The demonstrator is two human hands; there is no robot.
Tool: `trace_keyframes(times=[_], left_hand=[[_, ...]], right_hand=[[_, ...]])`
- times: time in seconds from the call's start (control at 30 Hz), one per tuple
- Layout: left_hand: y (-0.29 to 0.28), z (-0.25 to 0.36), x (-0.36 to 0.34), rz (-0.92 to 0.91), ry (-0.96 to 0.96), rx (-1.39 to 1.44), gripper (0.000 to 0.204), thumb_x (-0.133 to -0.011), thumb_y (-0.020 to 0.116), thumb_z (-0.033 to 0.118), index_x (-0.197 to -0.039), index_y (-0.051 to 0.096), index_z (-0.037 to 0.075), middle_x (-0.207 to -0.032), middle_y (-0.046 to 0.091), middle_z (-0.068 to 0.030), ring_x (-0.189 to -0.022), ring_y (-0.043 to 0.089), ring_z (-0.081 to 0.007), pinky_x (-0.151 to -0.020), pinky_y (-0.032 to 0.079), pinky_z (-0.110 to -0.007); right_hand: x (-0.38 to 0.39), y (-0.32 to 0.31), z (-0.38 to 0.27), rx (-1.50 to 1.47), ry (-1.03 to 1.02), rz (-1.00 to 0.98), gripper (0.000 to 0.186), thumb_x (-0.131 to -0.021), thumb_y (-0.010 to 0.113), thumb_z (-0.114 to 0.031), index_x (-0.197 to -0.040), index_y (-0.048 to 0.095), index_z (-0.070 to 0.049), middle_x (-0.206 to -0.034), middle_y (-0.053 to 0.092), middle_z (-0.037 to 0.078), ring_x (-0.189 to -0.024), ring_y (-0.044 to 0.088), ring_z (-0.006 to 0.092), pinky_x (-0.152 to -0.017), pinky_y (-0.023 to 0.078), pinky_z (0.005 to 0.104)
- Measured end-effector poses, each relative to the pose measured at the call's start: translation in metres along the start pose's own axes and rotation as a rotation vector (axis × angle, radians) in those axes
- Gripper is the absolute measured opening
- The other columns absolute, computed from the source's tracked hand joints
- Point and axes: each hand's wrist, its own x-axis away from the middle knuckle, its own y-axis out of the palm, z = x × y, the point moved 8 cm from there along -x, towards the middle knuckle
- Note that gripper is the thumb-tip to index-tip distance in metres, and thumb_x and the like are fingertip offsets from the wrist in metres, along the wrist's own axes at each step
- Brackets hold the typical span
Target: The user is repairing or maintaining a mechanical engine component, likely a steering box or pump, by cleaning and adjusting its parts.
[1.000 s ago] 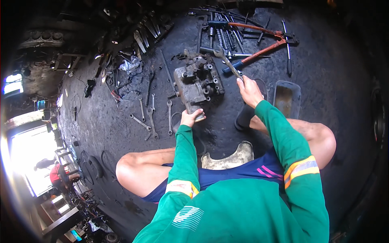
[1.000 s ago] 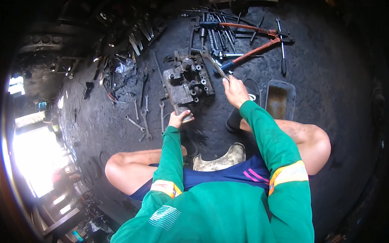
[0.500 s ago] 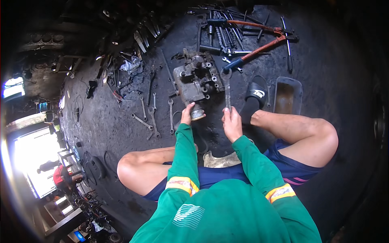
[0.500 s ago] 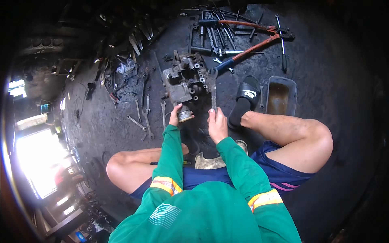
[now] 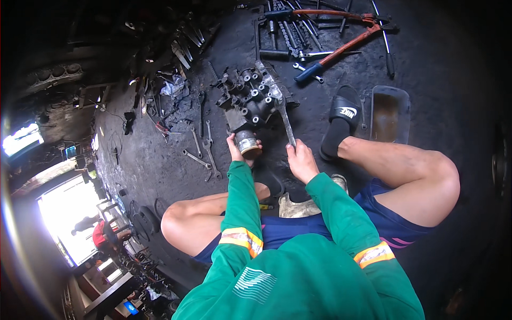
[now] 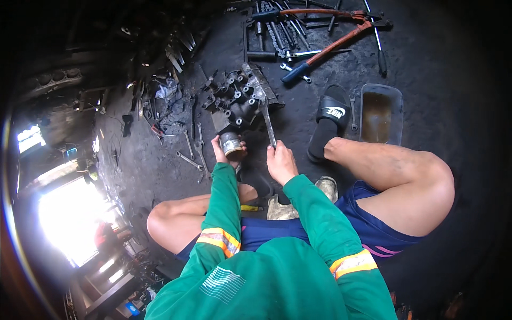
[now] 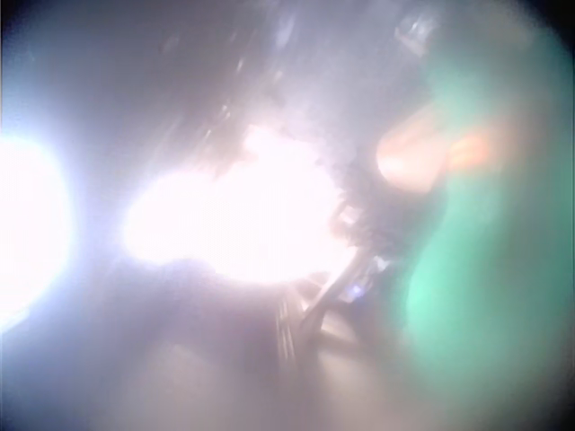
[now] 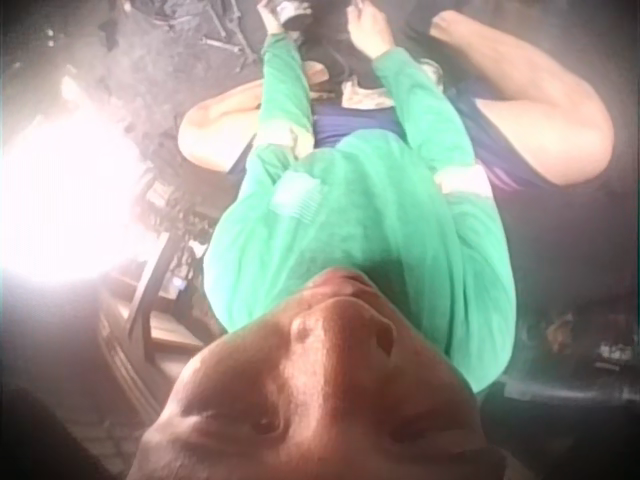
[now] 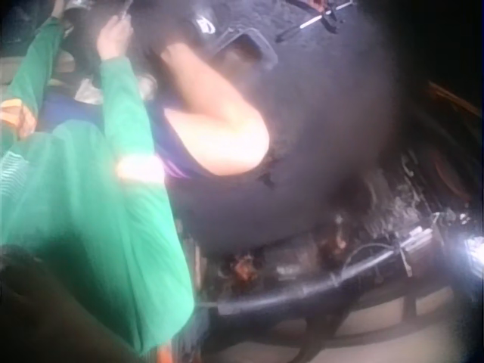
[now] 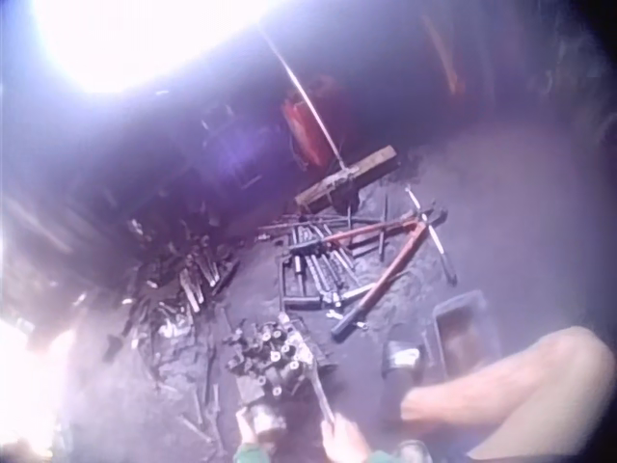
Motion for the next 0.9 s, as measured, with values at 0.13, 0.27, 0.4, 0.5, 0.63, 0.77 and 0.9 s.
trace_keyframes(times=[0.13,0.27,0.4,0.5,0.63,0.77,0.9], left_hand=[[0.001,-0.004,0.001,0.012,-0.009,0.013,0.080,-0.085,0.040,0.075,-0.113,0.064,0.003,-0.086,0.068,-0.0149,-0.071,0.068,-0.0307,-0.065,0.054,-0.043],[0.007,-0.004,0.005,-0.038,0.049,-0.006,0.067,-0.087,0.052,0.066,-0.111,0.064,0.005,-0.086,0.068,-0.0139,-0.072,0.068,-0.0295,-0.065,0.055,-0.042],[0.009,-0.003,0.011,0.030,0.048,-0.132,0.051,-0.089,0.066,0.051,-0.110,0.063,0.004,-0.088,0.071,-0.0147,-0.073,0.071,-0.0284,-0.062,0.056,-0.040],[0.025,0.015,0.017,0.053,0.123,-0.264,0.045,-0.087,0.076,0.037,-0.108,0.063,0.000,-0.091,0.072,-0.0151,-0.073,0.073,-0.0269,-0.057,0.058,-0.037],[0.062,0.067,0.043,0.091,0.367,-0.603,0.042,-0.080,0.085,0.023,-0.105,0.066,-0.004,-0.087,0.072,-0.0146,-0.079,0.072,-0.0234,-0.072,0.061,-0.038],[0.095,0.110,0.070,0.262,0.491,-1.265,0.062,-0.069,0.088,0.035,-0.113,0.069,-0.004,-0.099,0.075,-0.0172,-0.086,0.074,-0.0250,-0.085,0.058,-0.038],[0.099,0.098,0.080,0.422,0.460,-1.636,0.081,-0.061,0.083,0.052,-0.121,0.069,0.002,-0.109,0.073,-0.0230,-0.104,0.070,-0.0359,-0.097,0.054,-0.042]], right_hand=[[0.001,-0.002,-0.002,0.019,0.005,0.017,0.031,-0.100,0.051,-0.024,-0.101,0.058,0.006,-0.089,0.067,0.034,-0.092,0.063,0.0523,-0.083,0.049,0.0588],[0.001,0.001,0.004,0.036,-0.023,0.014,0.030,-0.100,0.051,-0.024,-0.103,0.058,0.006,-0.090,0.067,0.034,-0.092,0.063,0.0523,-0.083,0.049,0.0586],[0.002,0.000,0.015,0.065,-0.021,0.067,0.031,-0.100,0.051,-0.024,-0.107,0.058,0.006,-0.093,0.066,0.035,-0.094,0.063,0.0522,-0.085,0.049,0.0587],[0.001,0.002,0.024,0.102,0.005,0.051,0.032,-0.100,0.051,-0.024,-0.109,0.058,0.006,-0.096,0.066,0.035,-0.096,0.063,0.0526,-0.086,0.049,0.0586],[0.000,0.007,0.038,0.193,0.060,-0.016,0.033,-0.100,0.052,-0.025,-0.110,0.060,0.006,-0.100,0.066,0.035,-0.100,0.062,0.0533,-0.089,0.049,0.0572],[-0.002,0.018,0.064,0.126,0.147,-0.089,0.036,-0.099,0.052,-0.027,-0.109,0.061,0.006,-0.103,0.066,0.035,-0.105,0.061,0.0526,-0.092,0.048,0.0561],[-0.002,0.016,0.074,0.052,0.093,-0.015,0.032,-0.102,0.051,-0.026,-0.102,0.060,0.005,-0.075,0.061,0.016,-0.066,0.061,0.0298,-0.059,0.047,0.0427]])
